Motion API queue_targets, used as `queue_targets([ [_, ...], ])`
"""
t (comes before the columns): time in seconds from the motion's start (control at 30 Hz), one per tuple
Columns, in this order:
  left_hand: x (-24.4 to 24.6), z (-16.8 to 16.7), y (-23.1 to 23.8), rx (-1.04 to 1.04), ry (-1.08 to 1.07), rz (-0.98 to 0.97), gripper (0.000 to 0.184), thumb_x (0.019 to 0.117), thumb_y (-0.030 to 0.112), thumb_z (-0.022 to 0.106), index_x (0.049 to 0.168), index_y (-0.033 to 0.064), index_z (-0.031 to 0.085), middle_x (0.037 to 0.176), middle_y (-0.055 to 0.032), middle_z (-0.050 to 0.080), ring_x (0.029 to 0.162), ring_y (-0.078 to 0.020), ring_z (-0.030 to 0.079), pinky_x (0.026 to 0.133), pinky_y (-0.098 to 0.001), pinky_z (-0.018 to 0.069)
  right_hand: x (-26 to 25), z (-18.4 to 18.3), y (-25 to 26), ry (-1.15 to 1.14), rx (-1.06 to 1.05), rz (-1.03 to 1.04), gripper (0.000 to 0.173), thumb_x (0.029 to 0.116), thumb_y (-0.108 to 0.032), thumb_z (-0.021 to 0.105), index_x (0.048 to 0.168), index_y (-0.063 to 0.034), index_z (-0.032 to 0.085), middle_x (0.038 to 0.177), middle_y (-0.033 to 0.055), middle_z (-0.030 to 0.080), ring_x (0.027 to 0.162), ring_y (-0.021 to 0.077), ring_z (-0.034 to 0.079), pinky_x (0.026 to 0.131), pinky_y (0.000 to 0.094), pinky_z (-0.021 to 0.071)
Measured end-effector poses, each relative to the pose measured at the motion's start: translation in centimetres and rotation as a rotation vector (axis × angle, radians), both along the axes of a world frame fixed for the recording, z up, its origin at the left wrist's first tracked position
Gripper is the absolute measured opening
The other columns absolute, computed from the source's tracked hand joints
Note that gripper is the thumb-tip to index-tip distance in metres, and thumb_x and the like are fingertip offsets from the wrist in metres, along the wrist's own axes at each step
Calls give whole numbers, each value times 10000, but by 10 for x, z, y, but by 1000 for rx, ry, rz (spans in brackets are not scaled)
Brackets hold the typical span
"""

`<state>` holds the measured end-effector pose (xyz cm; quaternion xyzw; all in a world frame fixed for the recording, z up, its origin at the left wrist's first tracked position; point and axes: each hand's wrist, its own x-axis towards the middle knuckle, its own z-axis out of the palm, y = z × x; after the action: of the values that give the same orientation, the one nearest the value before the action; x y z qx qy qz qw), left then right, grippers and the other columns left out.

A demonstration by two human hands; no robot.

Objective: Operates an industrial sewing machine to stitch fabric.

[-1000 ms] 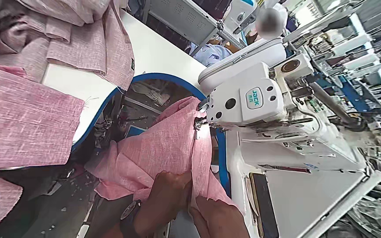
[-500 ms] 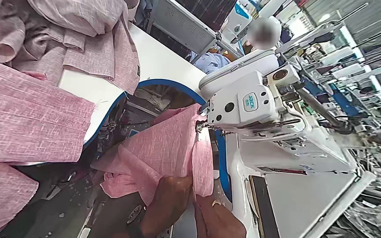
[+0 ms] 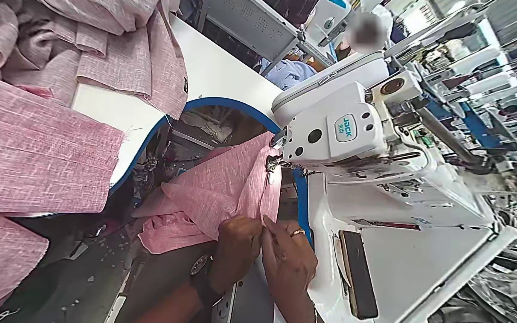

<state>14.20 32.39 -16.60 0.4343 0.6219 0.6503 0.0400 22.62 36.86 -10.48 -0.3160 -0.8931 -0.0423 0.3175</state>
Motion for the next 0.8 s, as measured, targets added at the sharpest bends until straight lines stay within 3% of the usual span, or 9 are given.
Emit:
queue_targets([
  [0.2,-15,4,33,-64,155,120,253,902,84,583,671,61,682,611,-48,566,618,-197,591,562,-304,463,-12,-11,29,82,-41,12,270,933,-195,585,924,-47,811,963,142,706,940,212,631,847,260,489],
  [0.3,-18,9,38,-123,178,103,218,938,123,603,791,69,755,984,-128,725,963,-277,680,824,-333,554,-11,-15,36,89,-40,21,303,957,-145,525,987,-3,791,1032,159,753,1018,281,681,941,335,511],
  [0.33,-17,10,38,-130,190,92,220,957,129,598,831,63,765,1054,-147,727,990,-282,692,846,-330,568,-10,-15,37,78,-50,11,310,948,-112,497,1026,14,769,1055,156,755,1036,293,686,955,348,516],
  [0.5,-42,14,35,-197,54,-119,253,948,183,660,1061,-15,770,1157,-195,724,1105,-329,692,969,-432,551,-10,-19,39,118,-138,-37,338,865,-29,485,1094,44,722,1076,178,741,1038,334,694,914,405,550],
  [0.6,-126,-50,41,-622,-116,-446,587,866,323,777,1258,-87,624,1266,-281,621,1254,-402,564,1116,-542,413,-11,-1,10,111,-180,120,298,843,-35,529,1045,41,735,1040,183,744,976,338,705,858,431,564],
  [0.67,-149,-91,32,-870,68,-657,444,923,216,719,1141,-159,628,1119,-360,643,1109,-509,613,971,-686,432,-4,29,-42,-17,-183,432,180,919,-99,600,935,-32,767,816,130,735,762,254,721,700,360,595],
  [0.7,-154,-78,27,-873,147,-735,337,937,155,694,1069,-153,649,1024,-341,663,1011,-491,643,900,-682,460,-2,43,-60,-140,-175,599,178,969,-126,608,959,-83,780,725,100,701,671,230,689,625,343,566],
  [0.77,-161,-10,-15,-636,208,-764,168,917,83,666,908,-84,682,836,-204,680,818,-320,668,776,-542,519,-23,44,-70,-371,-147,756,208,988,-166,606,1098,-141,781,644,59,651,581,227,655,516,381,522],
  [0.8,-157,25,-40,-444,160,-696,161,923,132,681,887,-23,700,824,-104,695,802,-194,676,765,-426,549,-39,38,-55,-452,-157,787,197,977,-162,624,1102,-102,763,672,95,676,611,277,691,517,459,548],
])
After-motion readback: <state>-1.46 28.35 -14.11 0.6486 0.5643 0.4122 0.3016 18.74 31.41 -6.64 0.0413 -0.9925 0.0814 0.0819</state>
